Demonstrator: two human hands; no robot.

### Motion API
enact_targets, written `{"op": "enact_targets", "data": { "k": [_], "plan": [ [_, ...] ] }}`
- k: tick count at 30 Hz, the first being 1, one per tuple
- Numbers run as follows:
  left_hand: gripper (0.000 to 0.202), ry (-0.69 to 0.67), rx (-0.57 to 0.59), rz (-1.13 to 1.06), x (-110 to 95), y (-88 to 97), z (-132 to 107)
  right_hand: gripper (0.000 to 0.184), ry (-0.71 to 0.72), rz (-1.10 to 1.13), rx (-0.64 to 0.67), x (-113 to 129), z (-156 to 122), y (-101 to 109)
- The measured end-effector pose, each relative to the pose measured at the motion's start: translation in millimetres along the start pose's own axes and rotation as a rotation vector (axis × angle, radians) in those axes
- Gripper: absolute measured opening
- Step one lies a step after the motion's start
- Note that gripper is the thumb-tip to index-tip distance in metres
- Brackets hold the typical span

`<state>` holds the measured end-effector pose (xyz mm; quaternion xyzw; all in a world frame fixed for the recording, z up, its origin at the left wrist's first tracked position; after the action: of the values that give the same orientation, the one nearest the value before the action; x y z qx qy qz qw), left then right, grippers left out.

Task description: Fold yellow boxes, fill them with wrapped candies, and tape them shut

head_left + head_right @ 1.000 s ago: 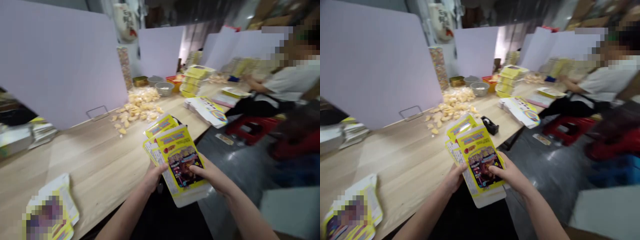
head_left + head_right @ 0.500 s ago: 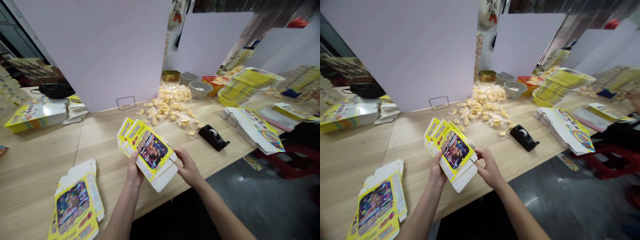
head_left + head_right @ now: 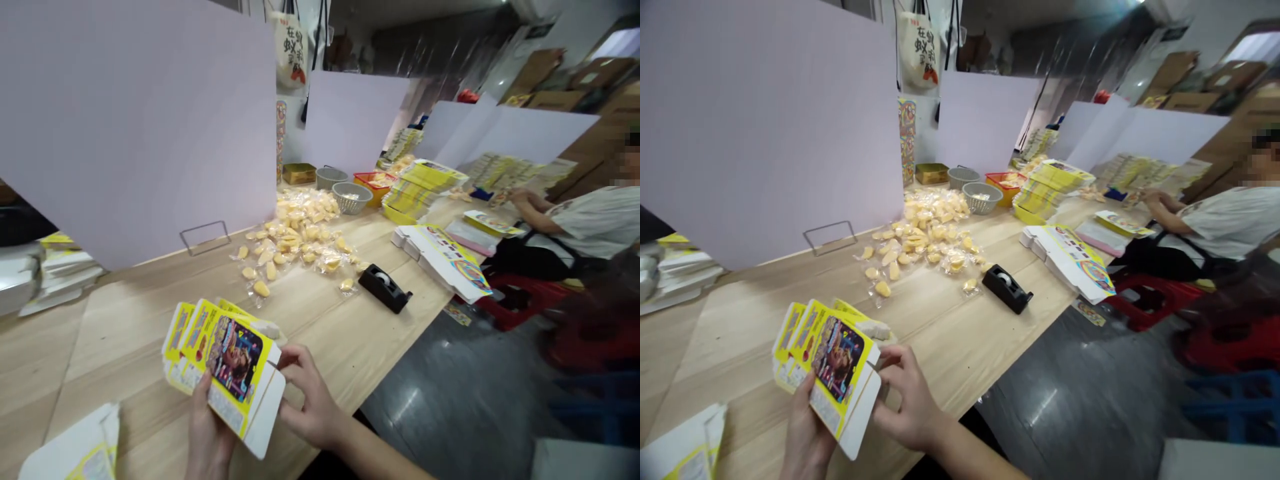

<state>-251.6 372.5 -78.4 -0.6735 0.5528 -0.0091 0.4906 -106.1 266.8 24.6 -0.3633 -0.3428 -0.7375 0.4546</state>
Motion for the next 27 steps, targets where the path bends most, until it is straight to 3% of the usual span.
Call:
{"op": "enact_targets", "data": {
  "k": [4, 8, 11, 13, 15, 19, 23, 27],
  "plan": [
    [0.061, -0.11, -0.191, -0.033, 0, -18.2, -5, 0.032, -0.129, 0.185, -0.1, -7, -1, 7],
    [0.055, -0.131, -0.278, -0.112, 7, -51.6, -14, 0.039, -0.38, 0.555, -0.028, -19, -3, 11],
    [0.049, -0.217, -0.347, -0.162, 15, -65.3, -17, 0.024, -0.608, 0.766, -0.181, -33, -9, 24],
    [0.048, -0.297, -0.378, -0.183, 20, -69.6, -17, 0.023, -0.676, 0.829, -0.263, -41, -13, 36],
    [0.047, -0.342, -0.374, -0.189, 24, -72.7, -16, 0.028, -0.695, 0.88, -0.211, -45, -13, 47],
    [0.042, -0.359, -0.353, -0.189, 27, -77.1, -15, 0.033, -0.708, 1.004, 0.034, -46, -12, 56],
    [0.039, -0.306, -0.359, -0.186, 26, -76.9, -18, 0.038, -0.671, 1.068, 0.18, -47, -14, 50],
    [0.038, -0.276, -0.343, -0.198, 25, -72.4, -22, 0.038, -0.62, 1.014, 0.207, -48, -21, 40]
  ]
}}
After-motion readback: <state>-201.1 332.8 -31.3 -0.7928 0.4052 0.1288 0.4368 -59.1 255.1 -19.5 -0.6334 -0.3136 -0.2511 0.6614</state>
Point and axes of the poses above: each hand's wrist, its own z-axis towards the middle knuckle, its own y-axis out of the back of the hand, x = y × z, the point moved 3 cm from there along z, towards the middle knuckle, and after that the axes turned 8 degrees about y, right-handed, at the moved point
